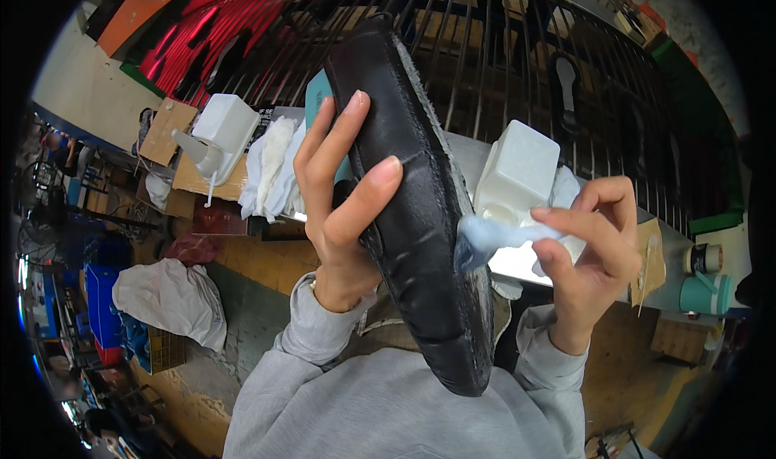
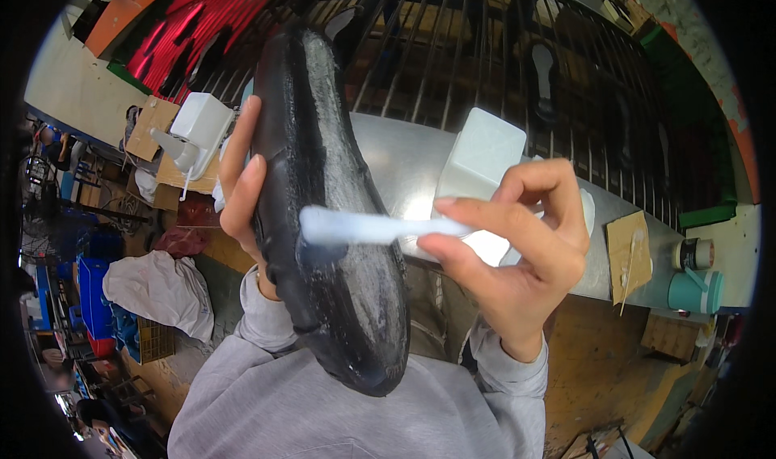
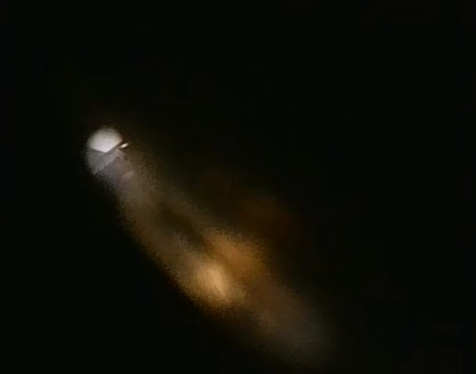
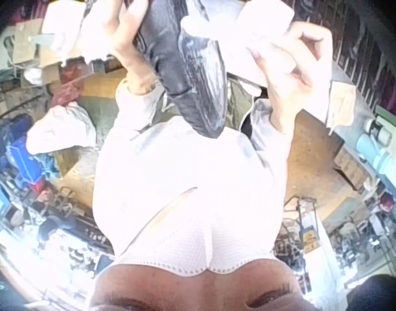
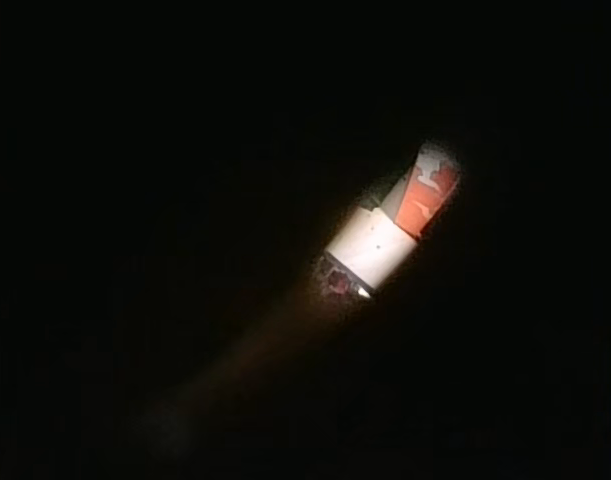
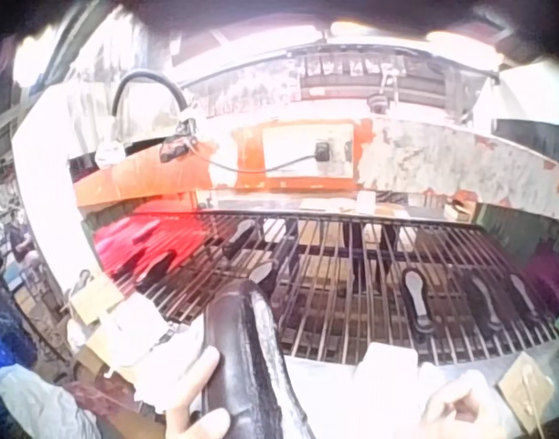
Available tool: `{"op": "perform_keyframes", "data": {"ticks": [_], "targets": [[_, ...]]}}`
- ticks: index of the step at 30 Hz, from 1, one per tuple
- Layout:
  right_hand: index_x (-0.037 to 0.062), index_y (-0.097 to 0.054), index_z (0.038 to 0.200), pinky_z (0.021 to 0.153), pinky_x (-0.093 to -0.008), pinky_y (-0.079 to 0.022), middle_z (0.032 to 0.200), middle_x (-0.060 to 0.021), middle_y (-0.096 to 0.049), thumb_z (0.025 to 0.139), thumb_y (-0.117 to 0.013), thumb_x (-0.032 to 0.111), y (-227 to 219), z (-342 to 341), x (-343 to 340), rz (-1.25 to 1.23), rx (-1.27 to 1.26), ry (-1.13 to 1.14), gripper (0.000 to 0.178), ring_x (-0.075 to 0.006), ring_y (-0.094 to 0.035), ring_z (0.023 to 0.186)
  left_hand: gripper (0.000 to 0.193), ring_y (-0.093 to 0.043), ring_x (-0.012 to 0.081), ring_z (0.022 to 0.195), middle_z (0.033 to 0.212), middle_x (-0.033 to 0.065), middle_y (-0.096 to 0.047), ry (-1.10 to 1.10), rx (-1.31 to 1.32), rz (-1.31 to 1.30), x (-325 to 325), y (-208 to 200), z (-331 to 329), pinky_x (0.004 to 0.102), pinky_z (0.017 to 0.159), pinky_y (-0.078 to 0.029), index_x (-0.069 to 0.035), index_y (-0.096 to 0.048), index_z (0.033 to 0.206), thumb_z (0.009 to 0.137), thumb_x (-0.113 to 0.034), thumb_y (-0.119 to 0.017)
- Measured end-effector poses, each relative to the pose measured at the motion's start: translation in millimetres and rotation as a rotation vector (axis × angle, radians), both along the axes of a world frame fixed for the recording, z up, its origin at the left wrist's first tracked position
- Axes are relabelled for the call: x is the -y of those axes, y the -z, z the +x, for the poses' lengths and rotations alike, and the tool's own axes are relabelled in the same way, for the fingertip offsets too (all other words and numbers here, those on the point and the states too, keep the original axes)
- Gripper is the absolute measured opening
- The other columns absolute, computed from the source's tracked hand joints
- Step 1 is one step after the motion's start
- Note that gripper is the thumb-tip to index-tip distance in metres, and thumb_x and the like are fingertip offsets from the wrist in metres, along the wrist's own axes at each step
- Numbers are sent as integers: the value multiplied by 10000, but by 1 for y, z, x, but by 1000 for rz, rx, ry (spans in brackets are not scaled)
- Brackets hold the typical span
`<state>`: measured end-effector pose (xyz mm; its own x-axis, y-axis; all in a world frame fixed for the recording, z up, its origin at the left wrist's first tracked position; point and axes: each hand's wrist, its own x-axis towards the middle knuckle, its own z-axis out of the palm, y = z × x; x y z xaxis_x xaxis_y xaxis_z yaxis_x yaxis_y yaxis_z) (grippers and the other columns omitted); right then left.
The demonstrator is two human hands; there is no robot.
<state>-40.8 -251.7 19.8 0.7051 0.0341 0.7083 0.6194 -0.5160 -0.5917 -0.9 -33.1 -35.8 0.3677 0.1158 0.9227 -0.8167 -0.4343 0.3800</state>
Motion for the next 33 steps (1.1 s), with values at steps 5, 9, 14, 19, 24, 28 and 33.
{"op": "perform_keyframes", "data": {"ticks": [5, 9, 14, 19, 24, 28, 33], "targets": [[133, -821, 890, 649, -264, -327, 917, -7, -456, 534, -940, 346, 3, 8, 3, 97, -7, -65, 431, -135, -451, 798, 633, -439, 489, 1346, 1452, 254, -486, 9, -13, 2, 3, -4, -2, 537, 1114, -382, -190, -522, 1308, 769, -249, -849], [159, -827, 886, 658, -261, -315, 899, 6, -440, 522, -941, 423, 12, 7, 14, 101, 14, -192, 464, -137, -445, 794, 666, -450, 482, 1339, 1451, 260, -483, 6, -23, 7, 2, -4, -1, 530, 1113, -387, -167, -515, 1322, 755, -224, -859], [178, -827, 875, 669, -266, -324, 901, 12, -451, 510, -938, 462, 18, 1, 21, 98, 23, -279, 476, -140, -457, 808, 705, -463, 467, 1332, 1450, 265, -481, 6, -47, 17, -1, -5, -1, 520, 1115, -392, -139, -505, 1340, 739, -198, -869], [180, -825, 867, 669, -275, -335, 905, 10, -463, 520, -940, 447, 15, -4, 18, 125, 38, -342, 453, -142, -466, 817, 731, -471, 442, 1336, 1449, 258, -485, 12, -38, -42, -2, 1, 5, 508, 1124, -394, -121, -499, 1350, 728, -197, -875], [161, -826, 869, 664, -282, -336, 904, 5, -455, 504, -943, 431, 6, -2, 15, 78, 2, -150, 469, -149, -465, 810, 735, -473, 438, 1334, 1453, 257, -483, 23, -47, -41, 2, 1, 3, 504, 1119, -392, -117, -495, 1358, 733, -200, -871], [143, -825, 880, 653, -267, -318, 894, 5, -442, 509, -941, 419, -1, 5, 11, 66, 45, -84, 477, -145, -453, 791, 741, -476, 434, 1331, 1457, 256, -480, 34, -62, -21, 3, 0, 1, 500, 1115, -389, -112, -490, 1367, 736, -204, -868], [156, -825, 875, 652, -264, -319, 894, 9, -444, 513, -940, 440, 10, 2, 17, 99, 8, -234, 474, -136, -453, 790, 748, -479, 429, 1327, 1463, 255, -476, 48, -94, 3, 1, -2, 0, 496, 1110, -386, -105, -484, 1378, 741, -208, -863]]}}
